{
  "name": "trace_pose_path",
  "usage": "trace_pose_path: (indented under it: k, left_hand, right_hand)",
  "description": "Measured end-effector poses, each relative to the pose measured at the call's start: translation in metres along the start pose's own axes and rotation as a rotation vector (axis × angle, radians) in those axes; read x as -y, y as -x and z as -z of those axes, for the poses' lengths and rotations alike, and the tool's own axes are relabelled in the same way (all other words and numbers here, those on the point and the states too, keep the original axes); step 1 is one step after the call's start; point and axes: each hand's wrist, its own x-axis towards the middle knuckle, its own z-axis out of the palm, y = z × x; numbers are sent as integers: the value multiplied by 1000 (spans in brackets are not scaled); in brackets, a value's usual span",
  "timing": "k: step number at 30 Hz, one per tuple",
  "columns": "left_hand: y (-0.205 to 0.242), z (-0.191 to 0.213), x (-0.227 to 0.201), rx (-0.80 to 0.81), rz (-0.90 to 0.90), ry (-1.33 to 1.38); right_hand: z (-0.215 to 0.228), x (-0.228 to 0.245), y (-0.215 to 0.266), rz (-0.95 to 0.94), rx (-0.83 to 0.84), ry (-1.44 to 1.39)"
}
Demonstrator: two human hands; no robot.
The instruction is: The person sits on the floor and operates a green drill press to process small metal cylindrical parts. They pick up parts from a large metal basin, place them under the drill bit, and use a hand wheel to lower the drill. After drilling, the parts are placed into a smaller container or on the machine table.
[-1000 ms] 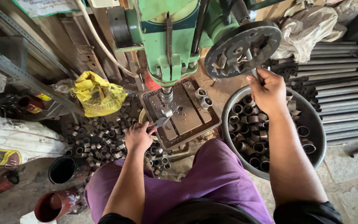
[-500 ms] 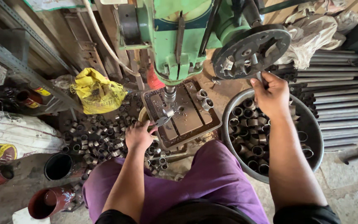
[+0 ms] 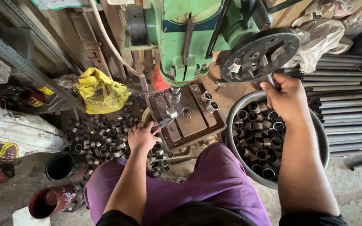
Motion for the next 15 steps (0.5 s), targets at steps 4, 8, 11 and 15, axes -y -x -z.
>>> trace_pose_path:
  k: [4,8,11,15]
  left_hand:
    - [-5,2,0,158,39,31]
    - [-1,-1,1,43,17,82]
    - [-1,-4,1,17,17,47]
    - [2,-7,1,-39,3,72]
  right_hand:
    - [-7,-11,-1,10,-67,88]
    - [-33,-33,-6,227,-233,137]
    - [-36,-41,-7,246,-244,75]
    - [-36,-43,-7,267,-246,71]
